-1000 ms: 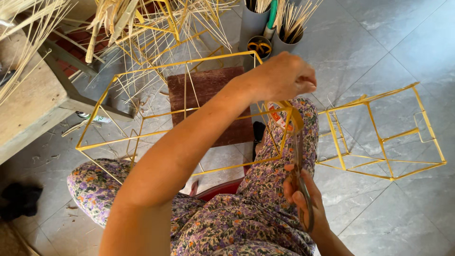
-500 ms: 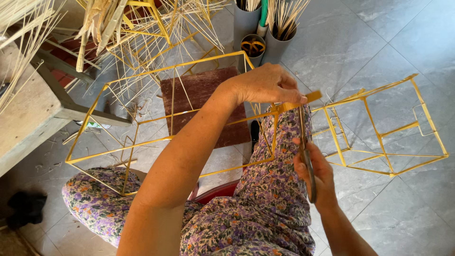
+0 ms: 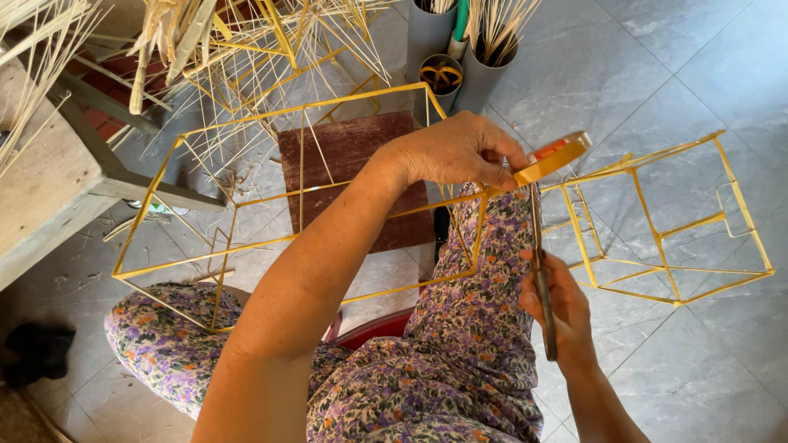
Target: The person sits on a low stool and wraps yellow tape around the edges of a yellow wire frame. They repeatedly pull tape from a roll, press it onto the frame, and use scissors to cut the tape. The process continues across multiple edges of the frame.
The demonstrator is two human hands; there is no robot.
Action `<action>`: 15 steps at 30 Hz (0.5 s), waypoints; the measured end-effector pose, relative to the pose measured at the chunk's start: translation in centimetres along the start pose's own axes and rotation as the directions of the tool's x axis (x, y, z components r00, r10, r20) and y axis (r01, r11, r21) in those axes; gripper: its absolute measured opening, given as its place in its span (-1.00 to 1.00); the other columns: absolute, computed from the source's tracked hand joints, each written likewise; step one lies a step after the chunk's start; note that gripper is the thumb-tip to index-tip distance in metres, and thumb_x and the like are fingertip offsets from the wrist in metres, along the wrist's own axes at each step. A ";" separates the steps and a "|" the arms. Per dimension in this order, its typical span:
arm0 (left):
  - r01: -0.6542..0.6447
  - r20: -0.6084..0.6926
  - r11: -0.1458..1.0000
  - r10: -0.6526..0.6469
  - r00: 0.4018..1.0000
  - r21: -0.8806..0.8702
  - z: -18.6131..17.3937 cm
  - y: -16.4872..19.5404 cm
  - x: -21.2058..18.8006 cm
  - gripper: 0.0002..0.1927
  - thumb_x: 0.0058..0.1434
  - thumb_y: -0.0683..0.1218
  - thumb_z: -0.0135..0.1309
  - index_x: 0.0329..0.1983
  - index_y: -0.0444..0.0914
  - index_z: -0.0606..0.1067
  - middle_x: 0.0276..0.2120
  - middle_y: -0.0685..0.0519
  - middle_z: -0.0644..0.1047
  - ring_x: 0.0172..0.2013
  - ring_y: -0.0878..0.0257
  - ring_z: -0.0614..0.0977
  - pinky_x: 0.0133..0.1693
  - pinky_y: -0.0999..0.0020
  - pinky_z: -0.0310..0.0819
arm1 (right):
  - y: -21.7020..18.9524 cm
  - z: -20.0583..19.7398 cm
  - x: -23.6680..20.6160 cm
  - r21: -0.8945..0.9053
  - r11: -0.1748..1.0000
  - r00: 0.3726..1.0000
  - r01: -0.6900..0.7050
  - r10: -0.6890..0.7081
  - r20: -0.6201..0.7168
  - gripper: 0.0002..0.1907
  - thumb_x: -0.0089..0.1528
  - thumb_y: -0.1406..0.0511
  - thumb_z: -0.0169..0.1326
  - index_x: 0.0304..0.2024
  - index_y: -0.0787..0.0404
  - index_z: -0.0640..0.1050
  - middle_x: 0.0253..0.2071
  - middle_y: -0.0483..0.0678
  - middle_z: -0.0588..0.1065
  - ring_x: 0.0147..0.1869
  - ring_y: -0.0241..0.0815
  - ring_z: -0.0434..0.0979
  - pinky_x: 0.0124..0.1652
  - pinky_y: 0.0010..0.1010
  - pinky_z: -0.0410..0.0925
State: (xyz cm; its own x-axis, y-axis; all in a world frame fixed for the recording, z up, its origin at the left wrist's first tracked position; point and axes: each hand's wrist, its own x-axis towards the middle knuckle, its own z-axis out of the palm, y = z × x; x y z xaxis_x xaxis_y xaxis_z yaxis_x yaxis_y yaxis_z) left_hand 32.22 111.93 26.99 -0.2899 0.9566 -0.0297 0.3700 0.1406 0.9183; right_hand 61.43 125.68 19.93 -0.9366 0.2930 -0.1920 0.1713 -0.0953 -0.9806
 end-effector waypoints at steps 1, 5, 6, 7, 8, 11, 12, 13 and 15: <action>-0.014 -0.010 1.000 0.014 1.000 0.006 0.0 0.0 0.0 -0.69 0.10 0.00 0.32 -0.06 -0.10 0.68 -0.32 0.15 0.70 -0.35 0.39 0.67 -0.27 0.42 0.54 | 0.1 -0.1 -0.3 0.012 1.000 1.000 -0.025 0.025 0.014 -0.35 0.19 0.34 0.19 0.34 0.28 0.38 -0.27 -0.20 0.36 -0.22 -0.42 0.32 -0.24 -0.60 0.25; -0.039 -0.008 0.999 0.039 0.999 -0.010 -0.1 0.0 -0.1 -0.70 0.10 -0.03 0.32 -0.07 -0.10 0.68 -0.36 0.15 0.69 -0.37 0.40 0.68 -0.29 0.44 0.55 | 0.1 -0.5 -0.8 -0.165 0.986 0.996 0.008 0.007 0.088 -0.33 0.15 0.35 0.22 0.32 0.27 0.39 -0.27 -0.20 0.35 -0.17 -0.41 0.35 -0.11 -0.58 0.29; -0.037 0.005 0.999 0.037 0.999 -0.028 0.0 0.0 -0.1 -0.69 0.09 -0.03 0.32 -0.07 -0.10 0.68 -0.37 0.15 0.69 -0.39 0.41 0.69 -0.30 0.44 0.55 | 0.1 -0.7 -0.7 -0.181 0.983 0.996 0.006 0.011 0.093 -0.32 0.14 0.35 0.23 0.32 0.27 0.40 -0.28 -0.20 0.35 -0.17 -0.40 0.35 -0.10 -0.57 0.30; -0.037 0.001 0.999 0.037 0.999 -0.027 0.0 0.0 -0.2 -0.69 0.08 -0.04 0.33 -0.07 -0.10 0.68 -0.39 0.14 0.69 -0.40 0.40 0.67 -0.31 0.44 0.54 | 0.0 -0.7 -0.6 -0.198 0.980 0.995 0.004 0.016 0.097 -0.31 0.13 0.36 0.24 0.32 0.26 0.40 -0.29 -0.20 0.35 -0.17 -0.40 0.36 -0.10 -0.56 0.30; -0.036 -0.004 0.999 0.036 0.999 -0.024 0.0 0.1 -0.2 -0.68 0.07 -0.04 0.33 -0.06 -0.10 0.67 -0.40 0.13 0.68 -0.40 0.39 0.66 -0.32 0.43 0.53 | 0.0 -0.8 -0.4 -0.202 0.979 0.995 -0.004 0.023 0.095 -0.31 0.13 0.37 0.25 0.33 0.26 0.40 -0.29 -0.20 0.34 -0.17 -0.40 0.36 -0.10 -0.55 0.31; -0.047 -0.002 0.997 0.047 0.999 -0.062 0.1 0.2 -0.4 -0.68 0.07 -0.07 0.32 -0.07 -0.10 0.68 -0.41 0.13 0.69 -0.40 0.41 0.68 -0.30 0.45 0.54 | -0.3 -0.7 0.4 -0.230 0.973 0.995 -0.013 0.035 0.092 -0.29 0.11 0.38 0.27 0.33 0.27 0.40 -0.30 -0.20 0.35 -0.17 -0.40 0.36 -0.12 -0.55 0.33; -0.053 0.001 0.995 0.053 0.999 -0.080 0.1 0.3 -0.4 -0.69 0.07 -0.08 0.31 -0.07 -0.10 0.68 -0.41 0.14 0.70 -0.39 0.43 0.69 -0.29 0.47 0.56 | -0.5 -0.7 0.7 -0.251 0.968 0.996 -0.006 0.029 0.089 -0.28 0.11 0.38 0.27 0.33 0.27 0.40 -0.30 -0.20 0.36 -0.18 -0.40 0.37 -0.13 -0.56 0.33; -0.057 -0.008 0.995 0.057 0.998 -0.081 0.1 0.3 -0.5 -0.69 0.06 -0.08 0.32 -0.09 -0.09 0.68 -0.41 0.14 0.70 -0.39 0.42 0.68 -0.29 0.46 0.55 | -0.7 -0.6 1.0 -0.271 0.963 0.996 0.000 0.024 0.086 -0.28 0.10 0.38 0.28 0.32 0.28 0.40 -0.30 -0.20 0.38 -0.19 -0.40 0.39 -0.15 -0.56 0.33; -0.065 -0.022 0.994 0.064 0.998 -0.088 0.2 0.5 -0.5 -0.69 0.04 -0.07 0.33 -0.11 -0.08 0.69 -0.42 0.15 0.69 -0.39 0.41 0.67 -0.29 0.44 0.54 | -1.2 -0.4 1.6 -0.293 0.956 0.997 0.017 0.008 0.083 -0.28 0.12 0.35 0.30 0.32 0.31 0.39 -0.29 -0.21 0.38 -0.22 -0.43 0.36 -0.21 -0.60 0.31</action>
State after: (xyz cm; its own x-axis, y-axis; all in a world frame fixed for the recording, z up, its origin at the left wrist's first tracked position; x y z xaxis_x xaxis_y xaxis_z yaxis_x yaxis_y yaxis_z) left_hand 32.72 111.55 27.37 -0.2856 0.9576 0.0376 0.3085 0.0548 0.9496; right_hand 59.89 126.68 20.76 -0.9573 0.2125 -0.1961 0.2379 0.1930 -0.9519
